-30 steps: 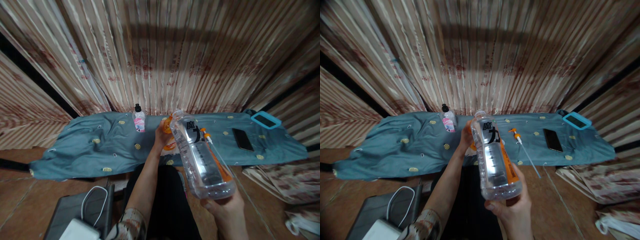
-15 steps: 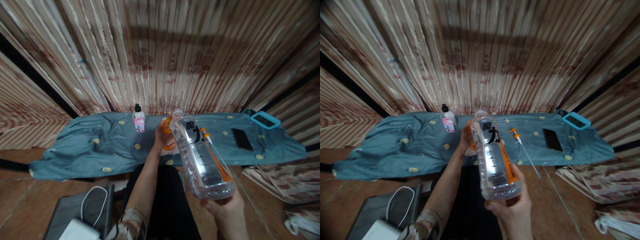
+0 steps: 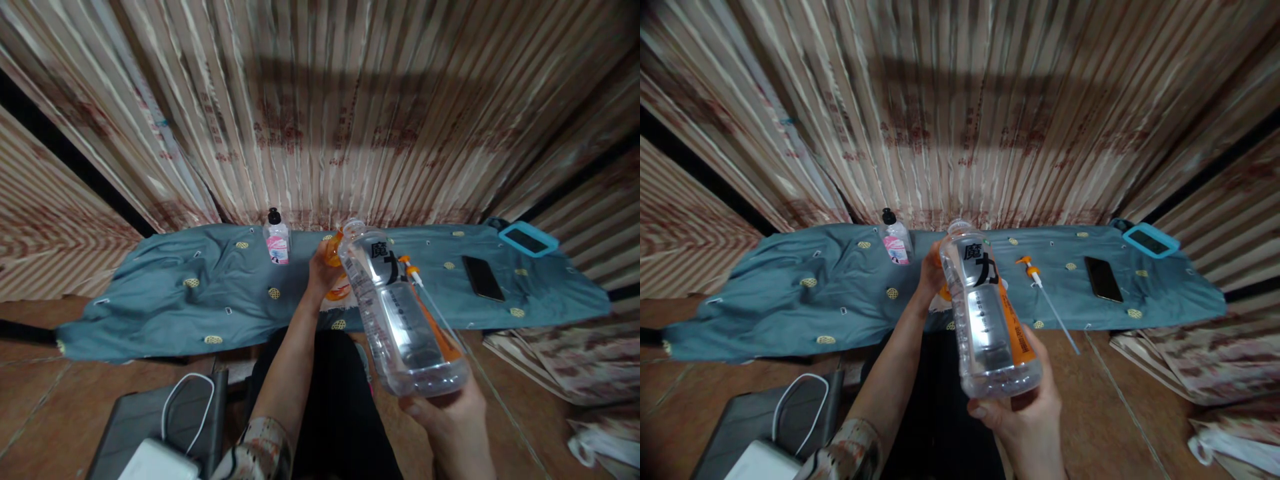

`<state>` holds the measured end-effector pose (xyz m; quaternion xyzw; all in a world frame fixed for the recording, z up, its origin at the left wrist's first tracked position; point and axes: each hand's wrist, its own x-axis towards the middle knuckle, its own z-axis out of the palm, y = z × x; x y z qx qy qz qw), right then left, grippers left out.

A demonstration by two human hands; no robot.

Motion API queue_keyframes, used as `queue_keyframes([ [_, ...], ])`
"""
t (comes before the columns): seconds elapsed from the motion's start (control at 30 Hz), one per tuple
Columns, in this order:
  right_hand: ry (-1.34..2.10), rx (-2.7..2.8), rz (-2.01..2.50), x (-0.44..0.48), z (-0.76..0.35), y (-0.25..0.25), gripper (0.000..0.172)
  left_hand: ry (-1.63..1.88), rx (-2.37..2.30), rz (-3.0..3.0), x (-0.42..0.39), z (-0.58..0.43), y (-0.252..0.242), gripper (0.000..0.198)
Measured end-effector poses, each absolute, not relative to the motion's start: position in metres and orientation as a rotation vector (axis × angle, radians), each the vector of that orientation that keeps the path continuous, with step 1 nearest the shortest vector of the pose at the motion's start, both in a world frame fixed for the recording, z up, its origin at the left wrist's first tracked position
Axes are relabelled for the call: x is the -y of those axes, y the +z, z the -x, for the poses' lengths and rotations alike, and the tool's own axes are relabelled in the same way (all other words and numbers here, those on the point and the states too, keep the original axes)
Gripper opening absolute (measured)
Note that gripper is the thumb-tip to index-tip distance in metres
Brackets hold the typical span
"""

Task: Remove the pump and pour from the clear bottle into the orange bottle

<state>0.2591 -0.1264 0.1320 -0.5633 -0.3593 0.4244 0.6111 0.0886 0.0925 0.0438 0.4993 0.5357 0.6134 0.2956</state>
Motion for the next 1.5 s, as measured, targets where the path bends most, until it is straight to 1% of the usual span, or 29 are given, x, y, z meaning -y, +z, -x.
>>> queue_keyframes([
  [0.1,0.979,0.852,1.284,0.127,-0.258,0.133,0.107,1.663,-1.408,-1.304,-0.093,-0.089,0.045,0.035],
  [0.27,0.975,0.856,1.265,0.123,-0.27,0.119,0.117,1.674,-1.39,-1.287,-0.092,-0.088,0.048,0.035],
  [0.33,0.997,0.899,1.233,0.119,-0.281,0.107,0.113,1.675,-1.396,-1.279,-0.092,-0.088,0.047,0.034],
  [0.4,1.023,0.961,1.158,0.115,-0.29,0.097,0.098,1.675,-1.397,-1.279,-0.092,-0.088,0.047,0.033],
  [0.43,1.022,0.956,1.158,0.114,-0.292,0.093,0.096,1.672,-1.395,-1.283,-0.092,-0.088,0.047,0.033],
  [0.5,1.021,0.977,1.151,0.114,-0.293,0.091,0.097,1.66,-1.405,-1.285,-0.093,-0.088,0.047,0.034],
  [0.6,0.994,0.946,1.16,0.116,-0.289,0.092,0.106,1.637,-1.44,-1.273,-0.094,-0.087,0.046,0.036],
  [0.67,1.018,0.98,1.133,0.116,-0.29,0.091,0.109,1.64,-1.446,-1.278,-0.094,-0.087,0.045,0.036],
  [0.77,1.069,1.058,1.077,0.113,-0.296,0.089,0.104,1.65,-1.421,-1.309,-0.094,-0.086,0.044,0.037],
  [0.83,1.098,1.043,1.047,0.112,-0.298,0.089,0.101,1.652,-1.407,-1.314,-0.094,-0.085,0.043,0.037],
  [1.0,1.17,0.914,1.07,0.114,-0.286,0.1,0.103,1.69,-1.377,-1.297,-0.096,-0.085,0.042,0.035],
  [1.2,1.061,0.779,1.034,0.117,-0.27,0.106,0.096,1.694,-1.389,-1.263,-0.096,-0.087,0.045,0.034],
  [1.4,1.08,0.759,0.992,0.112,-0.268,0.116,0.088,1.68,-1.399,-1.249,-0.095,-0.088,0.049,0.036],
  [1.5,1.087,0.75,0.953,0.109,-0.265,0.124,0.089,1.656,-1.408,-1.258,-0.095,-0.088,0.049,0.034],
])
